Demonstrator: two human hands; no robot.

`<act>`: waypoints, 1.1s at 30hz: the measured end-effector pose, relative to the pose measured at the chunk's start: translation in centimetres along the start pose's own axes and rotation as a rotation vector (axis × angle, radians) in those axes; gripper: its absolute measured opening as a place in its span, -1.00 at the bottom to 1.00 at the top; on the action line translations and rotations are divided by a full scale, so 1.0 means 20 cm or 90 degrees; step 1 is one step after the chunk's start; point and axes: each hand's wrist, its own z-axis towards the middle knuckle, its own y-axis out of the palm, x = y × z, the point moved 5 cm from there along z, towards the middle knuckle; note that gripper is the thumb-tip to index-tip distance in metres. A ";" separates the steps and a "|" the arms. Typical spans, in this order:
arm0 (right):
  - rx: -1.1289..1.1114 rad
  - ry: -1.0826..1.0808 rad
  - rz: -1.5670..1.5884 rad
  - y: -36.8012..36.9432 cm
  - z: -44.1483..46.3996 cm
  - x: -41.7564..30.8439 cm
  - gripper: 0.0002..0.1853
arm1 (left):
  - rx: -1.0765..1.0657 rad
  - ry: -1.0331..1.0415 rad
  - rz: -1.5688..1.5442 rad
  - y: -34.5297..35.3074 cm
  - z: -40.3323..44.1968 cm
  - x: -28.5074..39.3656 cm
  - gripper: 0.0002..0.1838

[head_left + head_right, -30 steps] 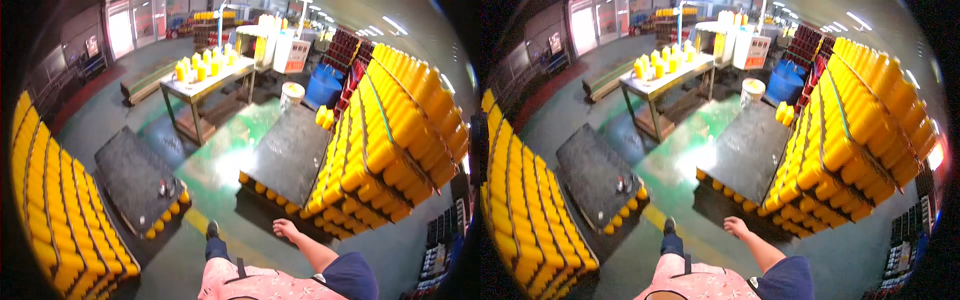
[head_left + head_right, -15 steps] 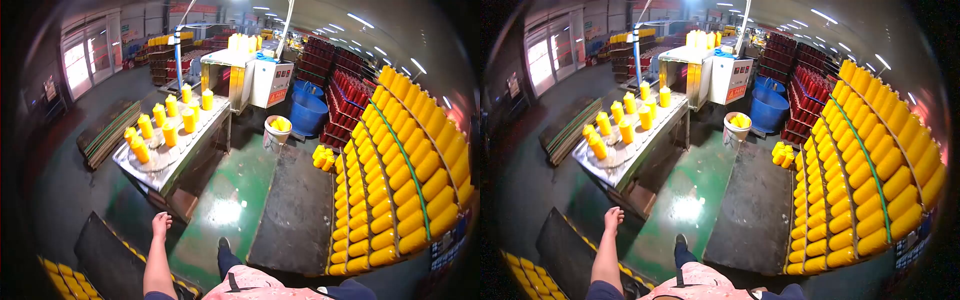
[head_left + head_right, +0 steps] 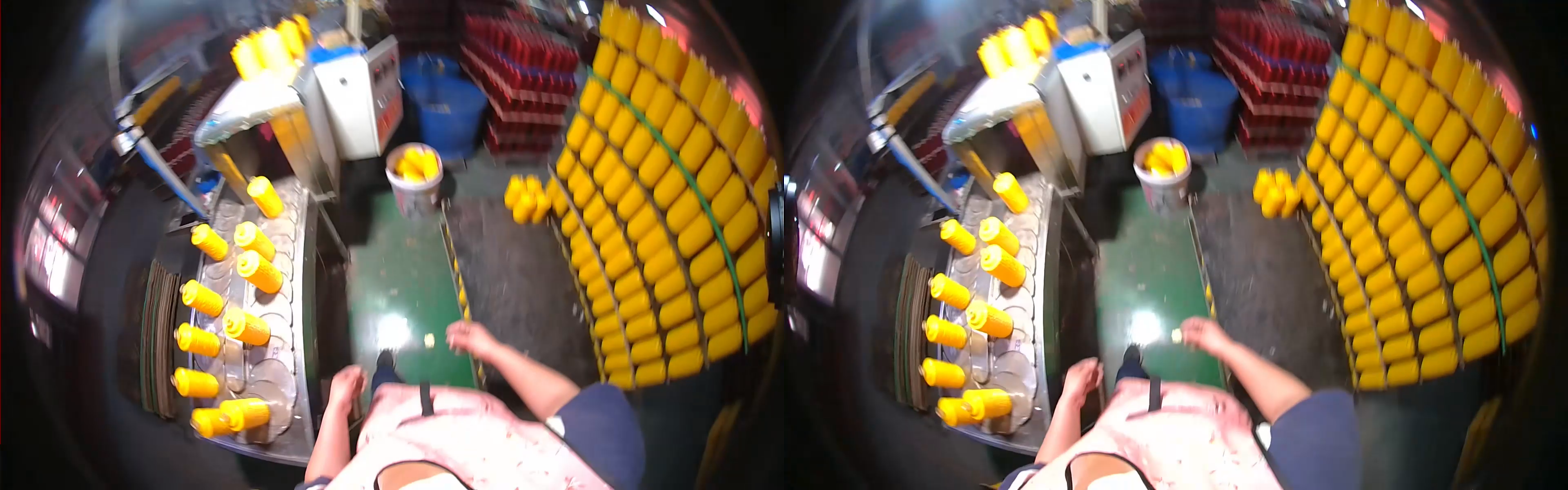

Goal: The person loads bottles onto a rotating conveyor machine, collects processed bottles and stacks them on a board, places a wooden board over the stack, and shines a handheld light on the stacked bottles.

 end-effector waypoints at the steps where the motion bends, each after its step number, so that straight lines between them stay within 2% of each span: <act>1: 0.051 -0.018 0.015 -0.02 0.08 -0.03 -0.71 | -0.029 0.029 0.002 0.01 0.15 0.13 -0.73; 2: 0.148 0.043 0.060 -0.08 0.10 0.06 -0.70 | -0.031 0.016 0.041 0.03 0.28 0.20 -0.72; 4: 0.296 0.143 0.165 -0.22 0.06 0.19 -0.68 | -0.171 0.011 0.091 0.02 0.71 0.32 -0.75; 6: 0.382 0.244 0.185 -0.34 -0.07 0.30 -0.67 | -0.097 -0.014 0.073 0.24 0.84 0.70 -0.77; 8: 0.504 0.338 0.226 -0.38 -0.36 0.49 -0.66 | -0.142 -0.047 0.107 0.34 1.06 0.84 -0.76; 10: 0.636 0.344 0.363 -0.45 -0.57 0.72 -0.78 | -0.188 -0.067 0.132 0.50 1.33 0.99 -0.73; 11: 0.526 0.368 -0.147 -0.54 -0.67 0.86 -0.81 | -0.199 -0.078 0.141 0.58 1.47 1.06 -0.73; 12: 0.352 0.361 -0.640 -0.54 -0.69 0.96 -0.83 | -0.211 -0.090 0.150 0.66 1.60 1.13 -0.73; 14: 0.234 0.627 -0.627 -0.55 -0.65 0.98 -0.86 | -0.218 -0.082 0.177 0.82 1.88 1.26 -0.71; 17: 0.195 0.575 -0.630 -0.72 -0.42 1.11 -0.82 | -0.201 -0.098 0.229 1.03 2.25 1.39 -0.70; 19: 0.292 0.527 -0.525 -0.98 -0.08 1.01 -0.83 | -0.189 -0.103 0.257 1.20 2.45 1.51 -0.66; 21: 0.666 0.361 0.377 -1.22 0.25 0.69 -0.78 | -0.188 -0.103 0.310 1.50 2.54 1.72 -0.66; 22: 0.715 0.287 0.448 -1.37 0.48 0.37 -0.76 | -0.181 -0.104 0.341 1.64 2.60 1.82 -0.65; 24: 0.663 0.112 0.459 -1.60 0.78 -0.25 -0.69 | -0.232 -0.050 0.359 1.99 2.83 1.97 -0.68; 25: 0.624 0.044 0.463 -1.69 0.89 -0.46 -0.68 | -0.264 -0.009 0.391 2.20 2.96 2.02 -0.68; 27: 0.578 -0.052 0.488 -1.80 1.04 -0.67 -0.66 | -0.318 0.045 0.424 2.66 3.19 2.08 -0.69; 28: 0.557 -0.070 0.531 -1.82 1.08 -0.66 -0.66 | -0.345 0.057 0.427 2.91 3.28 2.06 -0.71; 31: 0.635 0.014 0.558 -1.79 1.10 -0.49 -0.68 | -0.419 0.183 0.428 3.63 3.58 1.92 -0.77; 32: 0.703 0.103 0.615 -1.73 1.07 -0.32 -0.67 | -0.427 0.227 0.416 3.85 3.66 1.84 -0.79; 33: 0.768 0.195 0.672 -1.64 1.04 -0.16 -0.66 | -0.447 0.350 0.421 4.07 3.79 1.74 -0.79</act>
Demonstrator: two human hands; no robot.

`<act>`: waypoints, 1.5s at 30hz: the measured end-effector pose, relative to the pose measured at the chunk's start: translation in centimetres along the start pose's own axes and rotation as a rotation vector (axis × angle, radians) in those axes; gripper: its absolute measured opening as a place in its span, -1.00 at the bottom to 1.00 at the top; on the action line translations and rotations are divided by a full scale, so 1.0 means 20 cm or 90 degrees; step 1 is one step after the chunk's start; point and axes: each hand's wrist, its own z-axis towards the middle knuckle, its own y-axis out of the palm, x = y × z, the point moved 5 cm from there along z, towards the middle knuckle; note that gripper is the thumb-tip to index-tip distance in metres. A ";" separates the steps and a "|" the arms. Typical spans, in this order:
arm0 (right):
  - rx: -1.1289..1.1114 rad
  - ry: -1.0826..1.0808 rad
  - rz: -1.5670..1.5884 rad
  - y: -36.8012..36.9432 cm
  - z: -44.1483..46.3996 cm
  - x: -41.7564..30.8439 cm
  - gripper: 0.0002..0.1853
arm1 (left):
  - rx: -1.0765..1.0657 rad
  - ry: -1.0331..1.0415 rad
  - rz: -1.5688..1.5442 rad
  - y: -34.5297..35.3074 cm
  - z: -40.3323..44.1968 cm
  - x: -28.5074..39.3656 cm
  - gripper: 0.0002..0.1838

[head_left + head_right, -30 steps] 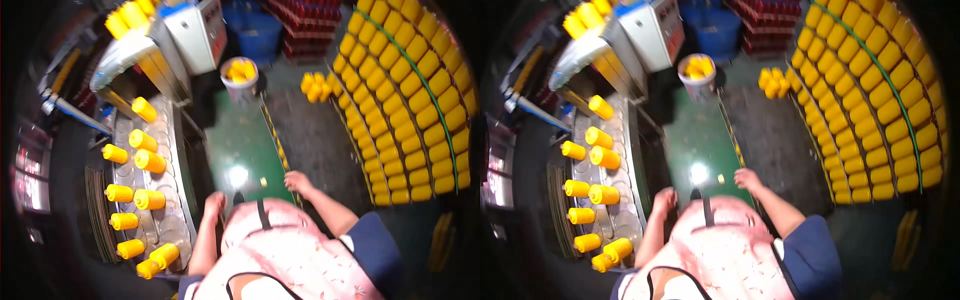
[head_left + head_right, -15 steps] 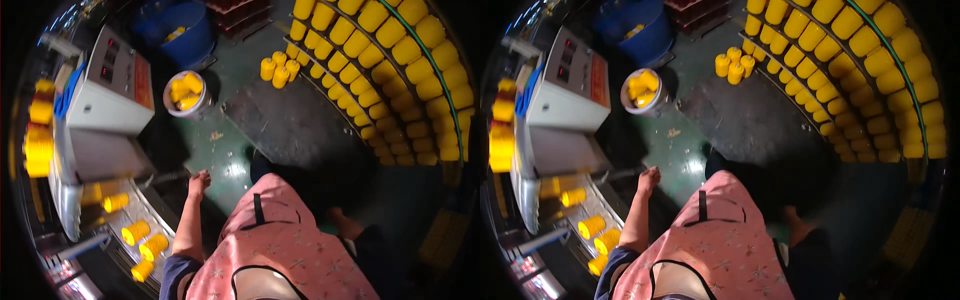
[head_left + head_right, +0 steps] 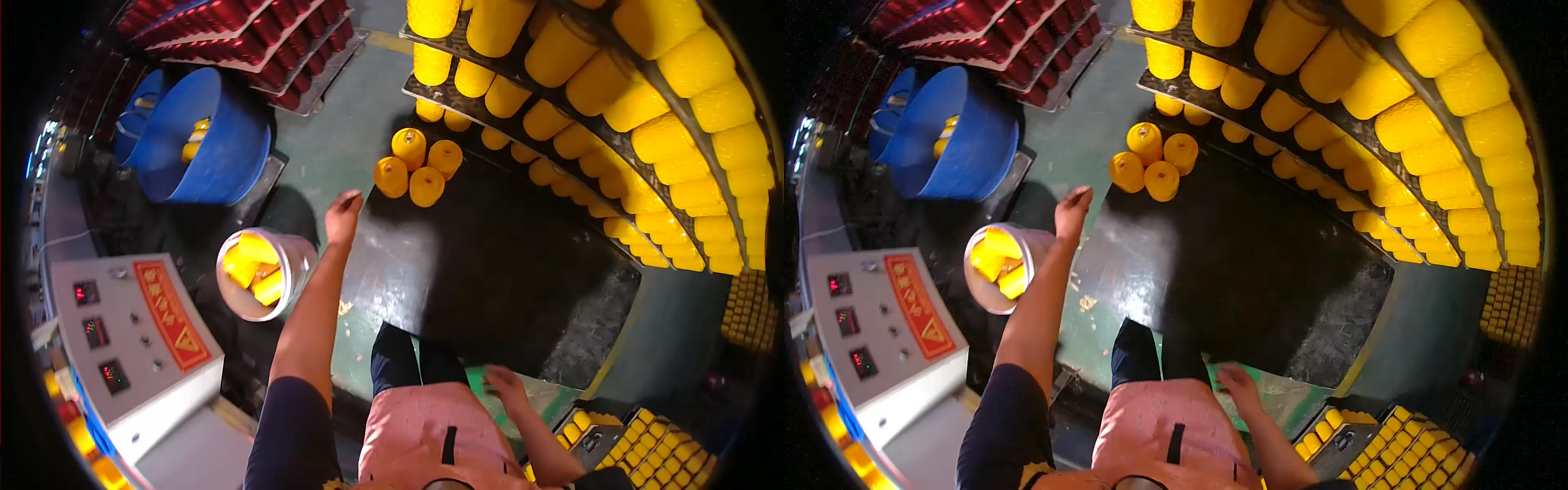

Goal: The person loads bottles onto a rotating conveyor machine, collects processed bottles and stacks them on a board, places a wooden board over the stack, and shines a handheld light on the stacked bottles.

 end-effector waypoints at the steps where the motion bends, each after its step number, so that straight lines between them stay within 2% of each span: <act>1: 0.053 0.028 0.009 -0.09 0.03 0.12 -0.65 | 0.011 0.112 0.043 0.14 0.19 -0.08 -0.80; 3: 0.121 0.071 0.018 -0.20 0.05 0.25 -0.64 | 0.025 0.199 0.275 0.38 0.36 0.04 -0.78; 4: 0.165 0.092 0.020 -0.23 0.06 0.31 -0.65 | 0.011 0.189 0.273 0.48 0.44 0.00 -0.78; 6: 0.209 0.109 0.029 -0.23 0.14 0.37 -0.66 | -0.012 0.363 0.095 0.61 0.53 -0.02 -0.78; 8: 0.192 0.043 0.038 -0.18 0.37 0.31 -0.69 | -0.056 0.292 0.034 0.68 0.57 -0.08 -0.76; 9: 0.199 -0.023 -0.042 -0.12 0.52 0.23 -0.74 | -0.084 0.229 -0.027 0.70 0.59 -0.10 -0.74; 10: 0.142 -0.178 -0.051 -0.02 0.69 0.07 -0.75 | -0.093 0.226 -0.025 0.70 0.59 -0.06 -0.74; 11: 0.108 -0.185 -0.024 0.12 0.82 -0.13 -0.73 | -0.088 0.210 0.037 0.69 0.60 -0.04 -0.70; 12: 0.091 -0.267 -0.021 0.25 0.98 -0.37 -0.69 | -0.078 0.201 0.095 0.69 0.63 0.00 -0.66; 14: 0.087 -0.485 -0.076 0.54 1.18 -0.86 -0.60 | -0.131 0.183 0.120 0.73 0.68 0.05 -0.63; 16: 0.148 -0.717 -0.325 0.80 1.28 -1.34 -0.52 | -0.182 0.160 0.147 0.77 0.74 0.05 -0.60; 18: 0.140 -0.862 -0.325 1.01 1.40 -1.59 -0.52 | -0.251 0.114 0.229 0.80 0.80 -0.01 -0.52; 22: 0.055 -0.818 -0.385 1.21 1.67 -1.66 -0.53 | -0.222 0.199 0.216 0.77 0.78 -0.01 -0.54; 24: 0.191 -0.809 -0.292 1.12 1.70 -1.65 -0.58 | -0.134 0.192 0.213 0.73 0.76 0.01 -0.58; 25: 0.189 -0.808 -0.297 1.12 1.69 -1.66 -0.58 | -0.132 0.189 0.210 0.71 0.76 0.02 -0.58; 27: 0.326 -0.689 -0.097 1.00 1.71 -1.65 -0.66 | -0.133 0.126 0.278 0.66 0.74 0.00 -0.61; 31: 0.286 -0.659 -0.136 0.95 1.79 -1.72 -0.70 | -0.121 0.132 0.237 0.60 0.68 -0.08 -0.60; 33: 0.196 -0.487 -0.160 0.93 1.78 -1.76 -0.72 | -0.122 0.158 0.193 0.58 0.63 -0.07 -0.60; 34: 0.191 -0.526 -0.181 0.89 1.82 -1.75 -0.76 | -0.119 0.158 0.193 0.56 0.59 -0.10 -0.60; 35: 0.188 -0.538 -0.185 0.86 1.78 -1.73 -0.76 | -0.089 0.181 0.226 0.55 0.56 -0.13 -0.61; 36: 0.155 -0.490 -0.169 0.85 1.71 -1.67 -0.77 | -0.059 0.202 0.260 0.51 0.51 -0.11 -0.61; 37: 0.123 -0.442 -0.154 0.83 1.62 -1.60 -0.78 | -0.090 0.118 0.245 0.45 0.44 -0.11 -0.62; 38: 0.123 -0.467 -0.170 0.81 1.50 -1.54 -0.78 | -0.120 0.030 0.231 0.36 0.33 -0.11 -0.62; 40: 0.119 -0.492 -0.211 0.75 1.23 -1.43 -0.78 | -0.098 0.016 0.166 0.17 0.07 -0.04 -0.62; 42: 0.109 -0.503 -0.304 0.67 0.98 -1.31 -0.75 | -0.109 0.000 0.196 -0.05 -0.20 -0.10 -0.61; 43: 0.110 -0.509 -0.369 0.63 0.86 -1.23 -0.74 | -0.120 -0.048 0.205 -0.16 -0.37 -0.04 -0.60; 44: 0.071 -0.456 -0.379 0.61 0.73 -1.20 -0.73 | -0.137 -0.143 0.206 -0.27 -0.53 0.03 -0.60; 45: 0.033 -0.403 -0.391 0.60 0.60 -1.15 -0.73 | -0.138 -0.133 0.239 -0.37 -0.70 0.01 -0.60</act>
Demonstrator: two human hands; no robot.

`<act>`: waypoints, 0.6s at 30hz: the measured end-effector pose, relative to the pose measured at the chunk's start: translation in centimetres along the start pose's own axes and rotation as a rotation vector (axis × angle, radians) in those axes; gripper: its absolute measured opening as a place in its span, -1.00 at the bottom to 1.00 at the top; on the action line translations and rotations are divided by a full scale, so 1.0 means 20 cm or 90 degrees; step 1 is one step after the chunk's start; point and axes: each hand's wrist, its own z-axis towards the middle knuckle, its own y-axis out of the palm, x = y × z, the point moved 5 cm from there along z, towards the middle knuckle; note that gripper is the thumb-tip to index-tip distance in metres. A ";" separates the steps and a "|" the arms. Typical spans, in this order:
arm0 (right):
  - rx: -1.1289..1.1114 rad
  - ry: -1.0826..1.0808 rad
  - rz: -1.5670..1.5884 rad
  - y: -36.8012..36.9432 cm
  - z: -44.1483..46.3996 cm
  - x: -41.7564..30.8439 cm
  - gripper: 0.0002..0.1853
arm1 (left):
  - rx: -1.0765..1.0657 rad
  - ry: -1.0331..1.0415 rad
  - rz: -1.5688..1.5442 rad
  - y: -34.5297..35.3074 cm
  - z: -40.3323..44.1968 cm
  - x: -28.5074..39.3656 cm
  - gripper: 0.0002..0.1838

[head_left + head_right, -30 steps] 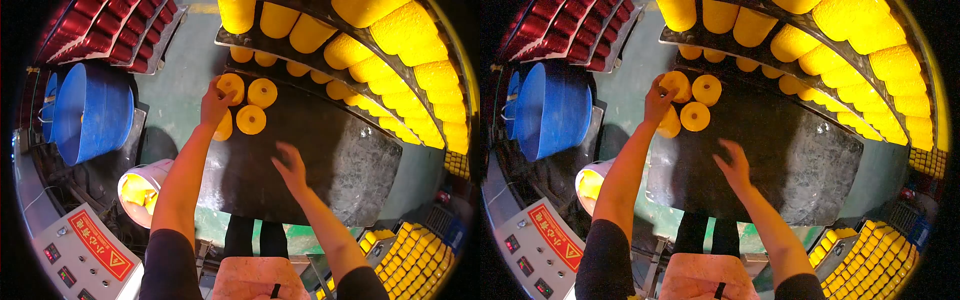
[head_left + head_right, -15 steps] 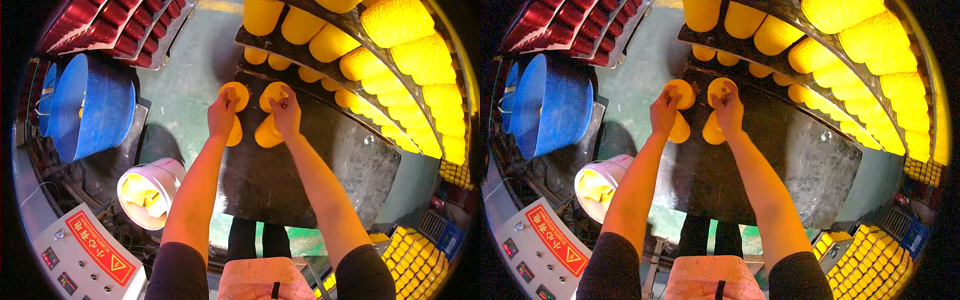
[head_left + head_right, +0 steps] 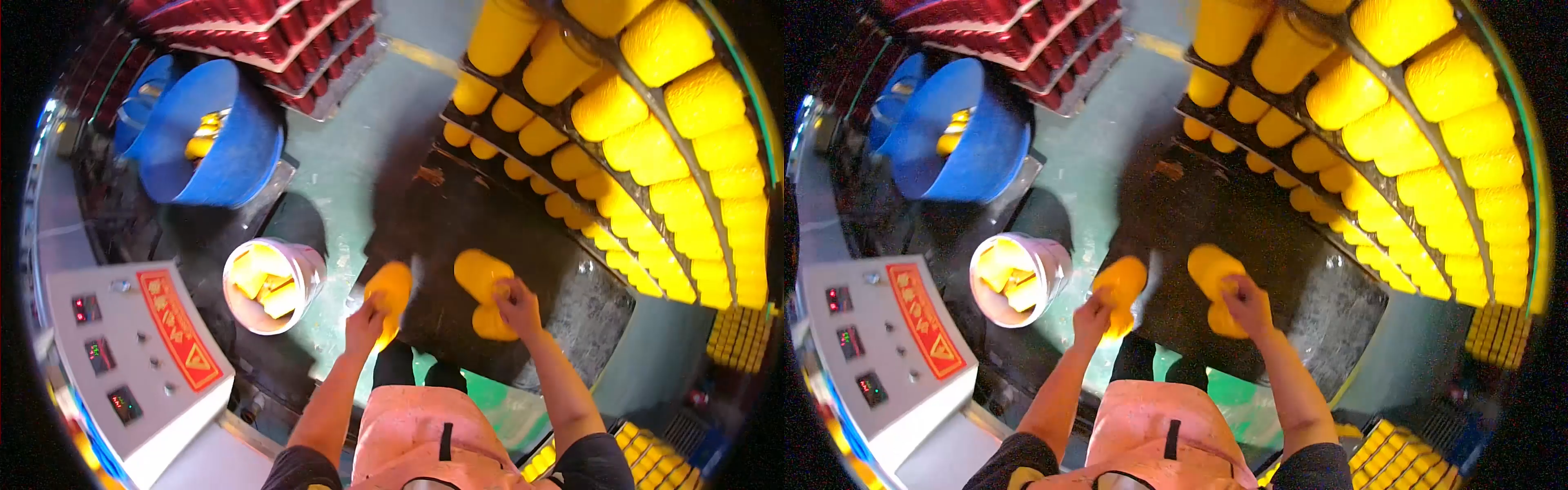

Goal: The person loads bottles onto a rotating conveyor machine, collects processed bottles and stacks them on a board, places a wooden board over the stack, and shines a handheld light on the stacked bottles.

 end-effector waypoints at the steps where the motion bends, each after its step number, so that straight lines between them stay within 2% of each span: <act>1: -0.035 -0.003 0.028 0.01 -0.14 0.01 -0.75 | 0.003 -0.019 -0.019 -0.08 -0.22 -0.02 -0.62; 3: -0.123 -0.018 0.037 0.03 -0.39 0.06 -0.77 | 0.050 -0.058 -0.054 -0.14 -0.66 -0.25 -0.65; 5: -0.216 -0.042 -0.005 0.04 -0.60 0.02 -0.76 | 0.119 -0.192 -0.009 -0.27 -1.12 -0.16 -0.67; 6: -0.267 -0.057 -0.032 0.04 -0.75 -0.01 -0.76 | 0.178 -0.016 -0.058 -0.28 -1.37 -0.23 -0.68; 7: -0.317 -0.065 -0.068 0.03 -0.89 0.05 -0.75 | 0.181 -0.027 -0.150 -0.26 -1.66 -0.24 -0.70; 8: -0.385 -0.073 -0.117 0.02 -1.04 0.11 -0.74 | 0.215 -0.066 -0.028 -0.29 -1.98 -0.06 -0.72; 9: -0.465 -0.100 -0.101 0.01 -1.19 0.08 -0.75 | 0.276 -0.049 0.043 -0.27 -2.24 -0.05 -0.73; 11: -0.534 -0.203 -0.078 -0.02 -1.43 0.11 -0.80 | 0.347 -0.162 0.055 -0.18 -2.72 -0.07 -0.71; 12: -0.590 -0.236 -0.074 -0.03 -1.53 0.13 -0.82 | 0.387 -0.231 -0.041 -0.10 -2.96 -0.03 -0.68; 13: -0.623 -0.329 -0.079 -0.04 -1.60 0.15 -0.81 | 0.460 -0.220 -0.073 -0.01 -3.17 0.02 -0.65; 14: -0.640 -0.409 -0.070 -0.06 -1.68 0.16 -0.80 | 0.474 -0.279 -0.136 0.06 -3.36 0.09 -0.67; 16: -0.757 -0.179 -0.133 -0.07 -1.75 0.09 -0.75 | 0.614 -0.303 -0.221 0.30 -3.62 0.17 -0.64; 18: -0.845 -0.144 -0.180 0.00 -1.87 0.01 -0.73 | 0.736 -0.274 -0.325 0.50 -3.81 0.18 -0.62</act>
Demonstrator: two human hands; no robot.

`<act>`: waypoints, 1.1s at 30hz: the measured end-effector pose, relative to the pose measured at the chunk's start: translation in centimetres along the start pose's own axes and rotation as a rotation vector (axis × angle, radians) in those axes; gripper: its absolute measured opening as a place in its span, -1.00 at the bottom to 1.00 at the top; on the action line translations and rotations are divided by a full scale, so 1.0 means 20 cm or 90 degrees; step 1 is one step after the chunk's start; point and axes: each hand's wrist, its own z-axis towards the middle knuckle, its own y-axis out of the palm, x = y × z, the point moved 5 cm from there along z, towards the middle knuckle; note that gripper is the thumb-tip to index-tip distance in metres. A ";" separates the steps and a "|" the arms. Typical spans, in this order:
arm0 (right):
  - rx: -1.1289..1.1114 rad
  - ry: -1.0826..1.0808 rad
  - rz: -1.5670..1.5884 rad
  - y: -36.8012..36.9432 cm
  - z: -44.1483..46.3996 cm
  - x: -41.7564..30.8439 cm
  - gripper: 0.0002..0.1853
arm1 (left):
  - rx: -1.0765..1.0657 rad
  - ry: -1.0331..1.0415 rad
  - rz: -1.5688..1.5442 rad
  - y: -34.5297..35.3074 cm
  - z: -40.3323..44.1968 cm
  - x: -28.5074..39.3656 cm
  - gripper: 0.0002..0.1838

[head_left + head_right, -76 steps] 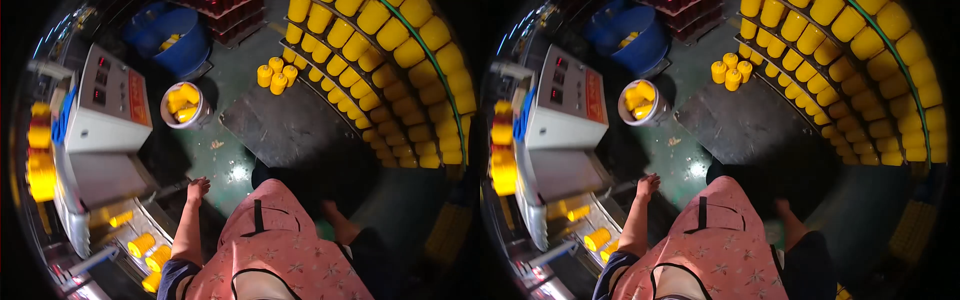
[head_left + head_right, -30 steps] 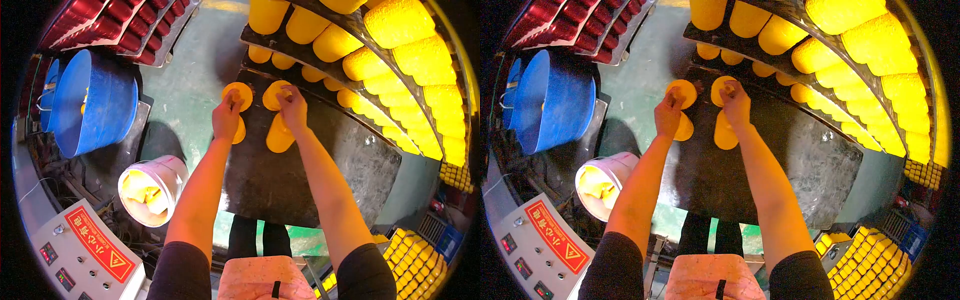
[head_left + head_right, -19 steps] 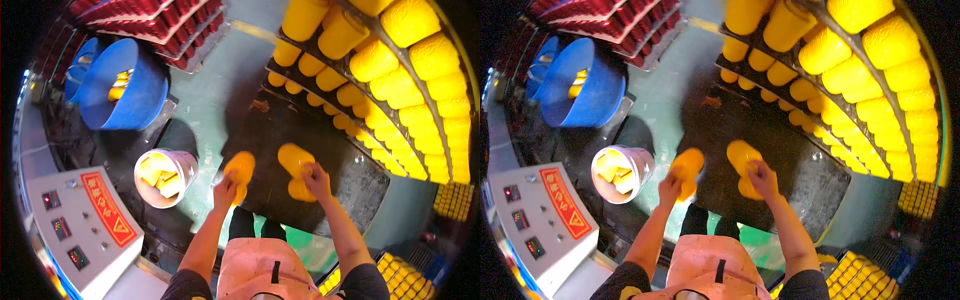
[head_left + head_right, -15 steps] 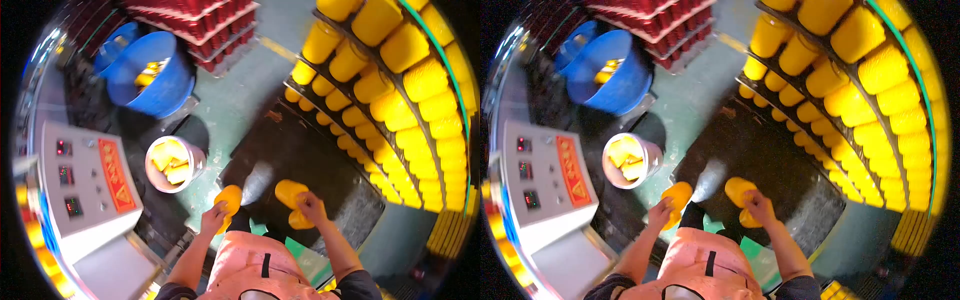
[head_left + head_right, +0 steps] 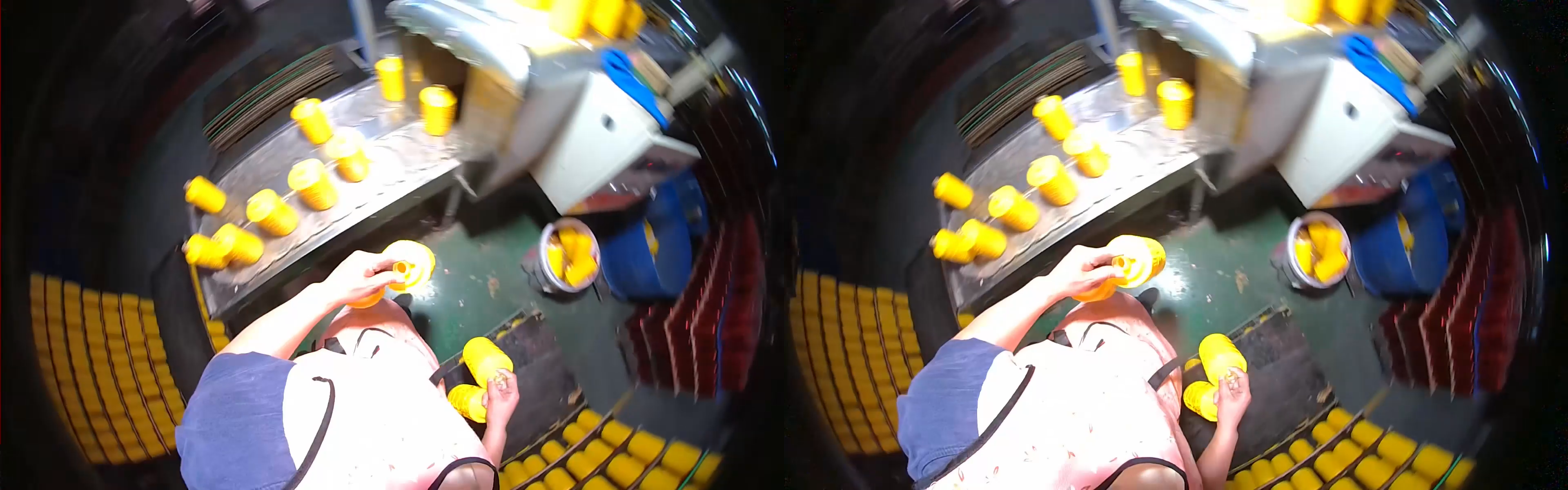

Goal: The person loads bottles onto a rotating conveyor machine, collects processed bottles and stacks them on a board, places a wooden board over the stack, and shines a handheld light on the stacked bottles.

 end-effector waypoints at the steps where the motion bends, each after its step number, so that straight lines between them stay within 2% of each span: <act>1: -0.041 0.011 -0.021 0.06 0.01 -0.02 -0.74 | 0.033 -0.016 -0.008 -0.08 -0.12 -0.03 -0.62; 3: -0.090 0.015 -0.053 0.22 0.07 -0.01 -0.76 | 0.119 -0.044 0.043 -0.26 -0.33 -0.15 -0.62; 4: -0.130 0.014 -0.099 0.31 0.10 0.00 -0.77 | 0.192 0.015 0.082 -0.33 -0.45 -0.24 -0.65; 6: -0.170 0.005 -0.151 0.48 0.11 -0.04 -0.79 | 0.221 -0.063 0.001 -0.50 -0.71 -0.32 -0.70; 8: -0.237 0.004 -0.187 0.74 0.17 -0.22 -0.80 | 0.292 -0.241 -0.228 -0.79 -0.89 -0.33 -0.69; 10: -0.284 -0.012 -0.227 1.06 0.29 -0.45 -0.78 | 0.351 -0.247 -0.247 -1.16 -0.95 -0.31 -0.68; 12: -0.317 -0.078 -0.320 1.35 0.40 -0.65 -0.78 | 0.382 -0.199 -0.139 -1.50 -0.99 -0.28 -0.65; 16: -0.415 -0.295 -0.500 2.07 0.49 -1.21 -0.75 | 0.393 -0.111 -0.022 -2.08 -0.95 -0.40 -0.62; 18: -0.481 -0.460 -0.622 2.42 0.52 -1.44 -0.75 | 0.342 0.039 0.151 -2.30 -0.85 -0.47 -0.63; 20: -0.575 -0.663 -0.614 2.78 0.56 -1.63 -0.73 | 0.336 0.065 0.141 -2.44 -0.73 -0.60 -0.64; 22: -0.594 -0.652 -0.763 3.08 0.61 -1.75 -0.71 | 0.332 -0.042 0.023 -2.52 -0.60 -0.77 -0.63; 24: -0.685 -0.692 -0.796 3.40 0.67 -1.76 -0.71 | 0.320 -0.022 0.060 -2.60 -0.50 -1.00 -0.63; 27: -0.843 -0.603 -0.769 3.74 0.79 -1.67 -0.71 | 0.276 -0.175 0.003 -2.61 -0.43 -1.18 -0.64; 30: -0.946 -0.542 -0.776 4.06 0.84 -1.43 -0.69 | 0.250 -0.235 -0.104 -2.62 -0.45 -1.41 -0.64; 32: -1.001 -0.489 -0.832 4.17 0.92 -1.25 -0.67 | 0.245 -0.237 -0.142 -2.56 -0.43 -1.51 -0.65; 33: -1.026 -0.490 -0.828 4.19 0.97 -1.19 -0.67 | 0.319 -0.074 -0.083 -2.51 -0.39 -1.56 -0.69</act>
